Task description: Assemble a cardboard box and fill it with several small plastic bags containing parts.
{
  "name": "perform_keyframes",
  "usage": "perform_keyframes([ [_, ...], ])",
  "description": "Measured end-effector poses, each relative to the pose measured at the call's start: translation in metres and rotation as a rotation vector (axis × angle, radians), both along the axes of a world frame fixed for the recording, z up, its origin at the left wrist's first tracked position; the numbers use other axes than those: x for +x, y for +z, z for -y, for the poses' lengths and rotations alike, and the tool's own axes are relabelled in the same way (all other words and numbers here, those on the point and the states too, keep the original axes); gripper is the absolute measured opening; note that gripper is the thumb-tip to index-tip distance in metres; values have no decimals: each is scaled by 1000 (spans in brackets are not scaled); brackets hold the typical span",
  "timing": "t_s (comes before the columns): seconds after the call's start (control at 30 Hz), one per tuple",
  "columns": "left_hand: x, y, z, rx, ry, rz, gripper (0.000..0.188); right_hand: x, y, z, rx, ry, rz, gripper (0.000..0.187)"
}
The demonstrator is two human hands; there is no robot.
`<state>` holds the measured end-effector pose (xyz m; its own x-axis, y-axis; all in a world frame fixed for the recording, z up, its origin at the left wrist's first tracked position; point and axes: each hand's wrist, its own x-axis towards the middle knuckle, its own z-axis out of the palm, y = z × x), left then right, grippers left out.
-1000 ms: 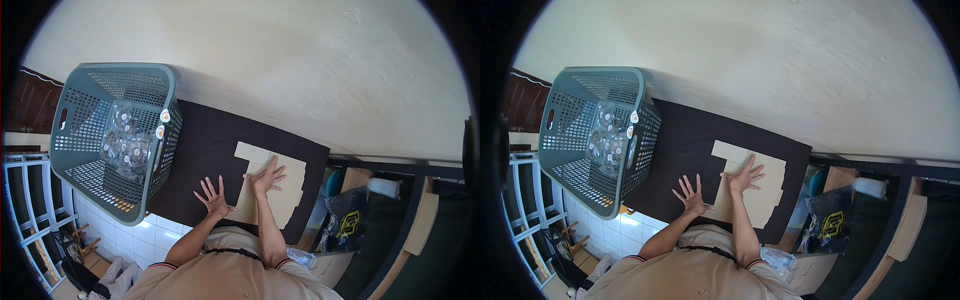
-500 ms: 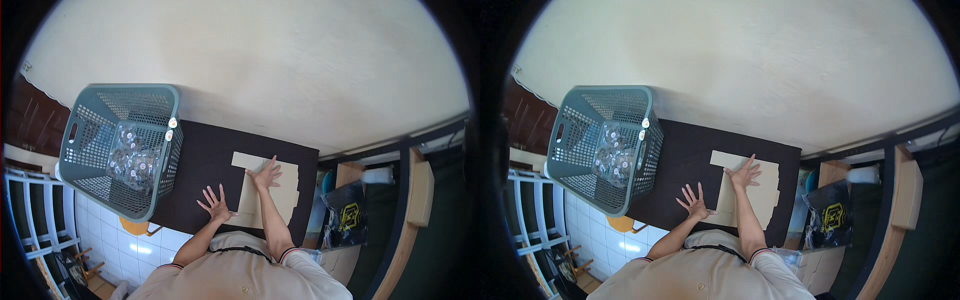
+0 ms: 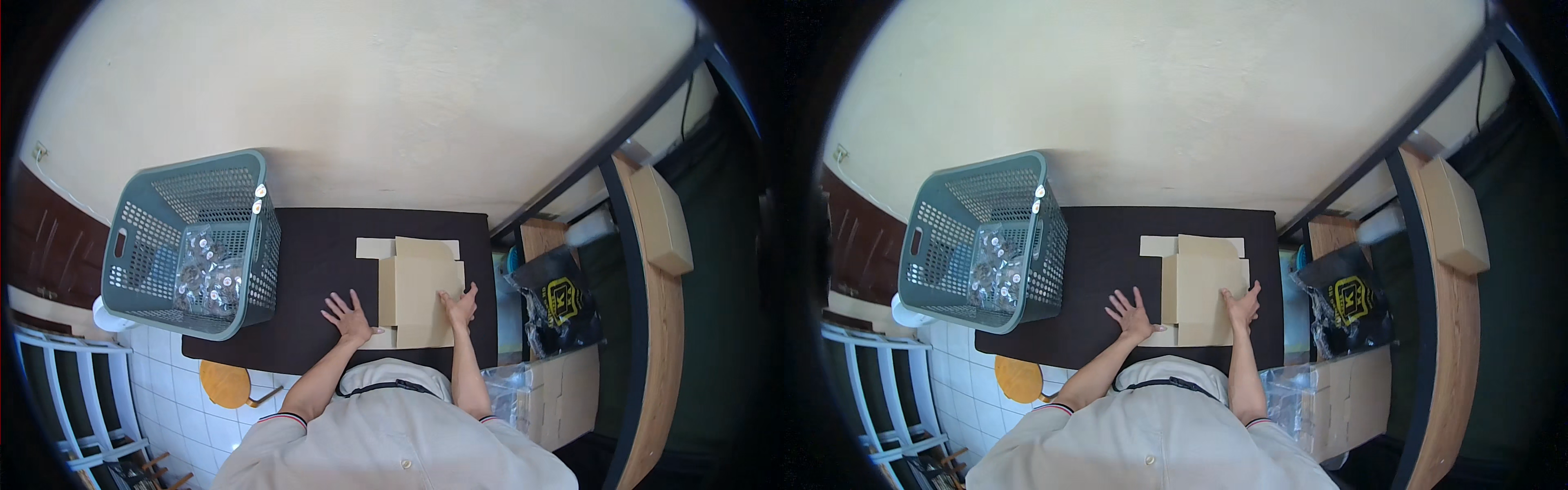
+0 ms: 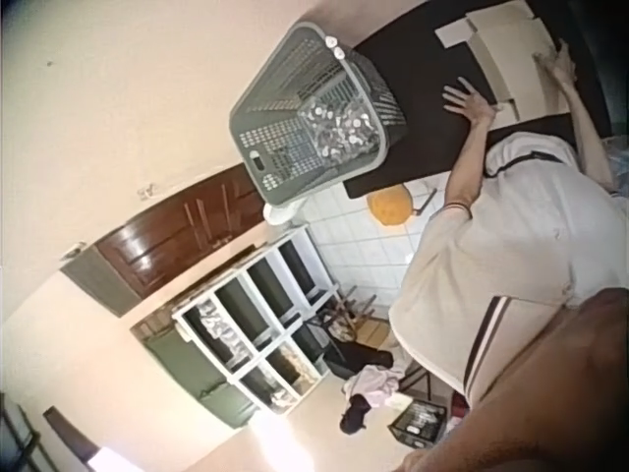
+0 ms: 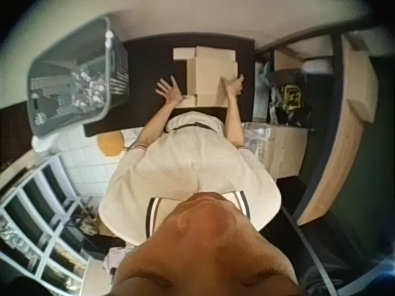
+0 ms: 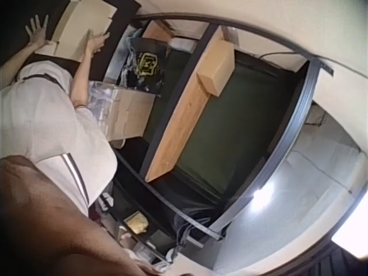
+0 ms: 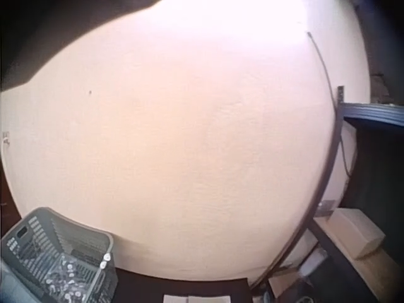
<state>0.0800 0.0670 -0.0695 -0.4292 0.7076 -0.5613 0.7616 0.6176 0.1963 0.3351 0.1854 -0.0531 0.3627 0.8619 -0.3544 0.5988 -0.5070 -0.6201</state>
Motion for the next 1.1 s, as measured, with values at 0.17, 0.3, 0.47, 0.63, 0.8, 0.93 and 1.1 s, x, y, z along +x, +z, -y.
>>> perform_keyframes([
  [0.17, 12, 0, -2, 311, -360, 103, 125, -16, 12, 0, 10, 42, 7, 122],
  [0.3, 27, 3, -11, 431, -388, 279, 104, -6, -6, -3, 102, 72, -82, 120],
  [0.47, 17, 4, -8, 413, -449, 228, 104, -5, -20, -6, 126, 106, -111, 100],
  [0.63, 11, 13, -9, 348, -407, 169, 110, 4, -22, -11, 88, -87, -603, 43],
  [0.8, -17, 37, -7, 114, -423, 133, 121, 7, -39, -7, -81, -101, -966, 30],
  [0.93, -32, 46, 1, 82, -478, 162, 130, -9, -58, 4, -191, -118, -892, 21],
  [1.1, -23, 29, 0, 37, -558, 134, 135, -33, -50, 7, -204, -117, -804, 11],
])
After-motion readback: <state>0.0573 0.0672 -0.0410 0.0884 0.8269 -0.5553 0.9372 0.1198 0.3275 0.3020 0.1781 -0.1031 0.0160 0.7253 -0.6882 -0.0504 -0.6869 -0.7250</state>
